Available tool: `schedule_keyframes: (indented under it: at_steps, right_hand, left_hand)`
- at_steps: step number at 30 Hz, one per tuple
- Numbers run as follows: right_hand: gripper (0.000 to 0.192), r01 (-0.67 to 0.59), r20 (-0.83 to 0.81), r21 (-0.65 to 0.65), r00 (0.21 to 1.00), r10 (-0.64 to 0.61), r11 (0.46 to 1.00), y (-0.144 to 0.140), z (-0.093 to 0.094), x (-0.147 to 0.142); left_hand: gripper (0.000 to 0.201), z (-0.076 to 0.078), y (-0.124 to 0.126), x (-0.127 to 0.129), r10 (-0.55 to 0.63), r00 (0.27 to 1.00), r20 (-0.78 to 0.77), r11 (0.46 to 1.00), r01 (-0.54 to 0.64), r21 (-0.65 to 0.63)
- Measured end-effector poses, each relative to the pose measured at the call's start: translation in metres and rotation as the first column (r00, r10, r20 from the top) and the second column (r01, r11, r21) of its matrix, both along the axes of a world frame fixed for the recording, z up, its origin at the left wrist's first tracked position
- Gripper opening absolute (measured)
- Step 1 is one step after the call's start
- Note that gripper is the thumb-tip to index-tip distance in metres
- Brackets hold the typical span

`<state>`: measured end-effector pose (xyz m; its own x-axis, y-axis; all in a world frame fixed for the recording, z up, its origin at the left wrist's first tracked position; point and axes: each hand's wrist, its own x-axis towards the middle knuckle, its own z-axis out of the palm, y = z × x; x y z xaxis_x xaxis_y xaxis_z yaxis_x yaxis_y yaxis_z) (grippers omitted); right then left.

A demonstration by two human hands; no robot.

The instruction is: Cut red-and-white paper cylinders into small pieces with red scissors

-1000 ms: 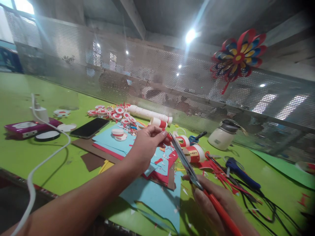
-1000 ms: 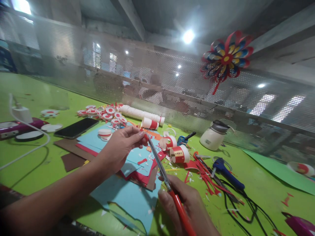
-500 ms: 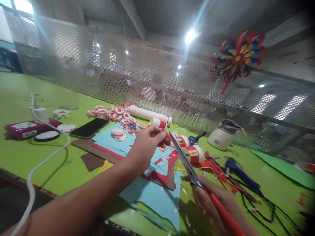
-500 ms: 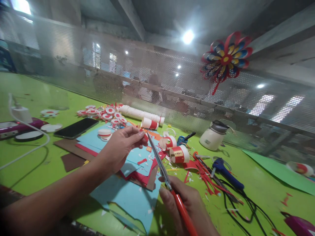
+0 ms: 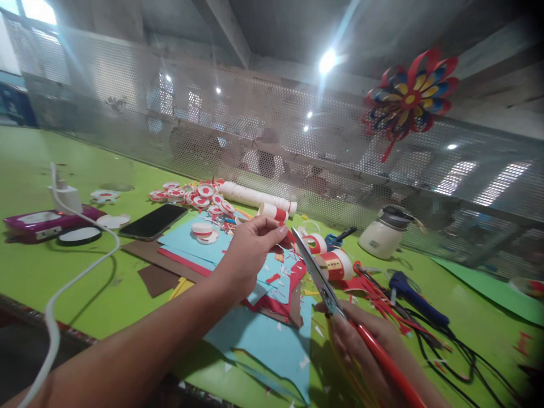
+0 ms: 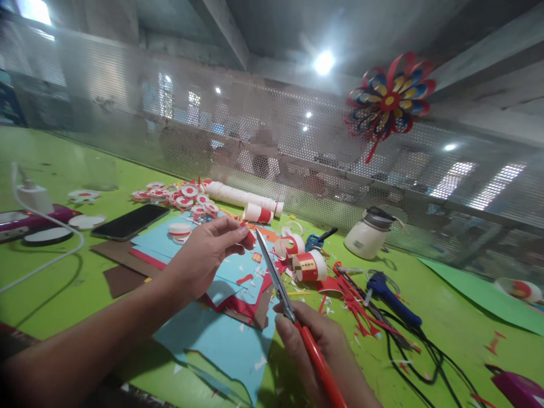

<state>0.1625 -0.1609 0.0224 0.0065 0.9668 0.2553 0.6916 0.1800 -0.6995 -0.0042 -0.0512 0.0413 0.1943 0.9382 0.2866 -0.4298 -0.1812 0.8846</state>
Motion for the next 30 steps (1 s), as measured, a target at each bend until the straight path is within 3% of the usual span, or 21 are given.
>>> schedule_keyframes:
  at_steps: [6,11,16,24,30]
  right_hand:
    - [0.031,-0.080,0.052,-0.061,0.995,0.083,0.995,0.004,0.005,0.001]
    - [0.027,-0.045,0.069,-0.044,0.996,0.048,0.998,0.003,0.002,0.005]
    - [0.027,-0.071,0.082,-0.083,0.994,0.078,0.994,-0.001,0.002,0.007]
    - [0.027,-0.083,0.099,-0.001,0.992,0.083,0.997,-0.006,0.004,0.003]
    - [0.029,-0.153,0.011,-0.078,0.988,0.154,0.985,-0.004,0.001,0.003]
  left_hand:
    - [0.012,-0.001,0.000,0.001,-0.031,1.000,-0.004,0.999,0.031,0.020]
    - [0.011,0.000,-0.001,0.001,-0.056,0.998,-0.002,0.998,0.056,0.011]
    - [0.010,0.000,0.003,-0.002,0.002,1.000,-0.001,1.000,-0.002,0.011]
    - [0.013,0.001,0.010,-0.007,0.058,0.996,0.064,0.998,-0.060,0.032]
    - [0.012,0.004,0.008,-0.006,0.055,0.998,0.023,0.998,-0.055,-0.006]
